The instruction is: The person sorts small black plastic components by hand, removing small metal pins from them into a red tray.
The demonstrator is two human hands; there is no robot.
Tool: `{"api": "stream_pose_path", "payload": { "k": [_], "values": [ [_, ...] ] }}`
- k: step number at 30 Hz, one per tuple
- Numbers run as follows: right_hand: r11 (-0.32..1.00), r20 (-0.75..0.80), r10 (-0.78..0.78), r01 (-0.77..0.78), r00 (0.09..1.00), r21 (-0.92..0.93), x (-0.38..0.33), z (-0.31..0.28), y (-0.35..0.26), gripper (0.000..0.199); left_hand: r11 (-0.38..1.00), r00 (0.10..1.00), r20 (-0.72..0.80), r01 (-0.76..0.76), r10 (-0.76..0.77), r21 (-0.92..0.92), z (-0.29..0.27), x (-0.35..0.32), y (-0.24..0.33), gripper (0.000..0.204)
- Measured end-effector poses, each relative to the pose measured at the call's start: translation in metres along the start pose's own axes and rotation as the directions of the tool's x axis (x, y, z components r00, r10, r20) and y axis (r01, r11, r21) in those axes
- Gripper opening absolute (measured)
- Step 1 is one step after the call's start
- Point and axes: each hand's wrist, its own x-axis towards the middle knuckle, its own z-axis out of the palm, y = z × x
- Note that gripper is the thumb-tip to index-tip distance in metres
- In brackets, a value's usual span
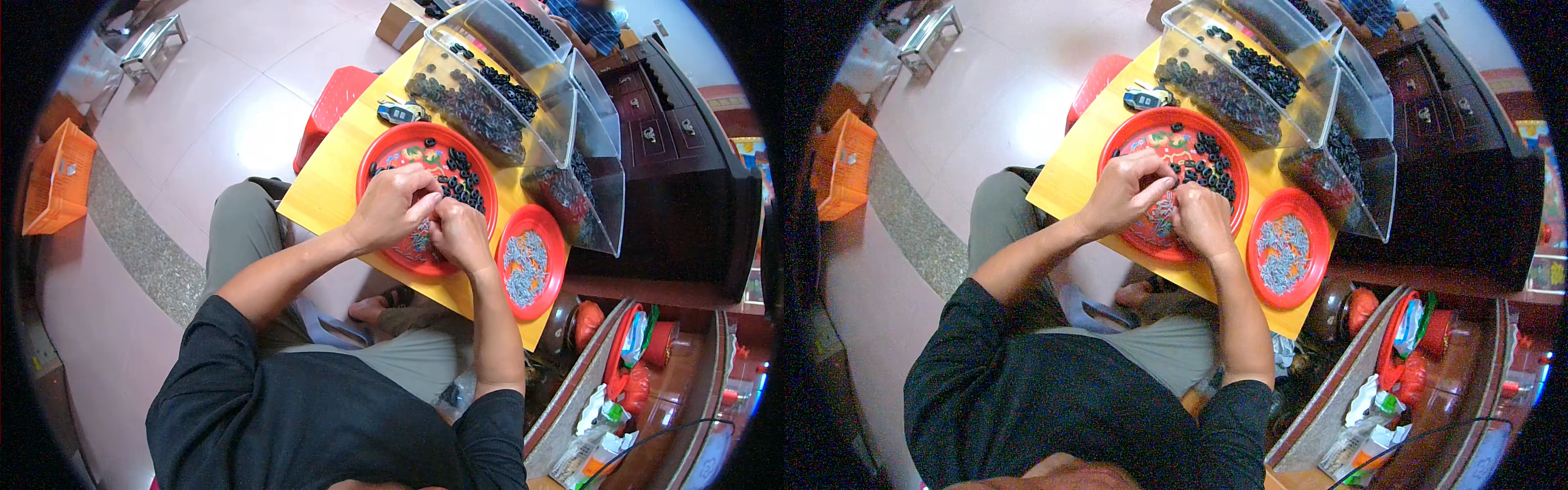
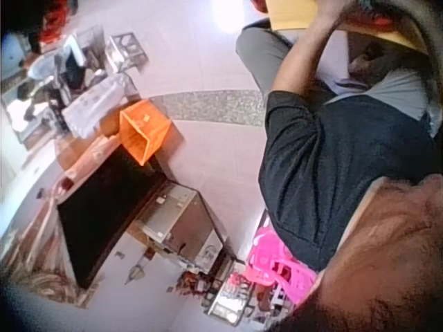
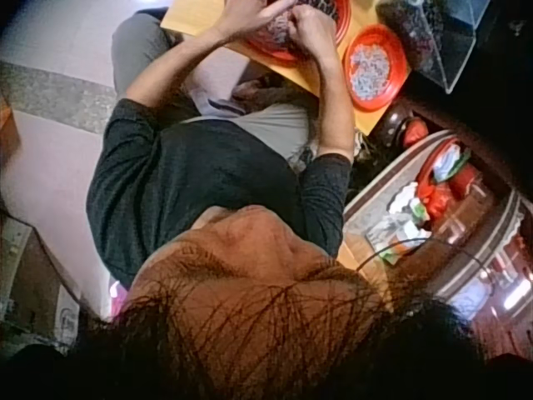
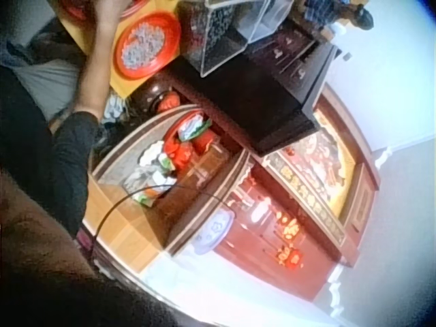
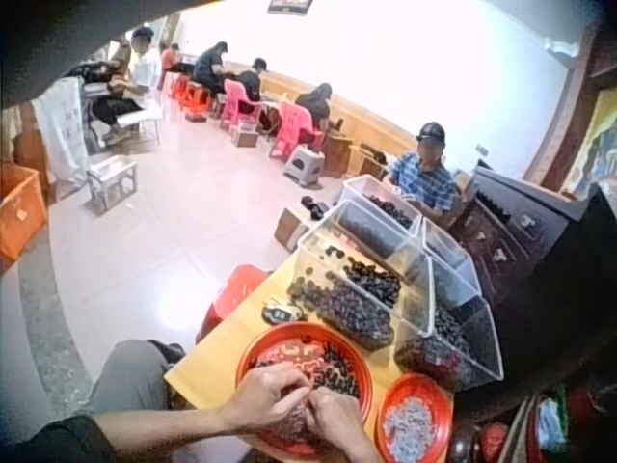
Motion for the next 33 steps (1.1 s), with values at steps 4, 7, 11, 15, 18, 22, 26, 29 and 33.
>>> {"api": "stream_pose_path", "payload": {
  "k": [4, 7, 11, 15, 18, 22, 26, 29, 33],
  "values": [
    [1.0, 0.081, 0.024, -0.025, 0.996, 0.009, 0.002, -0.002, 0.0, 0.01, 1.0, 1.0, 0.008, 0.003, -0.003, -0.028, -0.004, 0.012, 0.0, 0.011],
    [0.996, 0.043, 0.05, -0.052, 0.998, 0.067, -0.006, -0.005, -0.003, 0.01, 1.0, 1.0, -0.012, -0.003, 0.004, 0.002, -0.009, 0.012, -0.006, 0.011],
    [0.987, 0.02, 0.076, -0.078, 0.997, 0.139, -0.016, -0.007, -0.007, 0.012, 1.0, 1.0, -0.004, -0.004, 0.004, -0.008, -0.006, 0.007, -0.016, 0.011],
    [0.999, -0.008, 0.022, -0.021, 1.0, 0.046, -0.015, -0.001, -0.011, 0.016, 0.991, 0.993, 0.064, -0.101, 0.095, 0.087, -0.004, -0.001, -0.014, 0.01],
    [0.995, -0.024, 0.032, -0.03, 0.999, 0.09, -0.011, 0.002, -0.011, 0.015, 0.99, 0.991, 0.116, -0.086, 0.072, 0.116, -0.007, -0.006, -0.012, 0.013],
    [0.961, -0.021, 0.111, -0.102, 0.994, 0.257, -0.015, 0.005, -0.001, 0.013, 0.985, 0.987, 0.151, -0.085, 0.063, 0.15, -0.003, -0.012, -0.019, 0.012],
    [0.877, -0.065, 0.218, -0.167, 0.974, 0.45, -0.023, 0.007, 0.0, 0.011, 0.986, 0.985, 0.166, -0.067, 0.04, 0.155, -0.004, -0.016, -0.023, 0.013],
    [0.862, -0.071, 0.271, -0.21, 0.96, 0.461, -0.027, 0.01, -0.002, 0.008, 0.988, 0.989, 0.131, -0.081, 0.063, 0.133, -0.005, -0.019, -0.026, 0.013],
    [0.96, -0.119, 0.149, -0.115, 0.982, 0.254, -0.026, 0.012, -0.005, 0.009, 0.988, 0.988, 0.156, -0.043, 0.02, 0.149, -0.007, -0.013, -0.028, 0.015]
  ]
}}
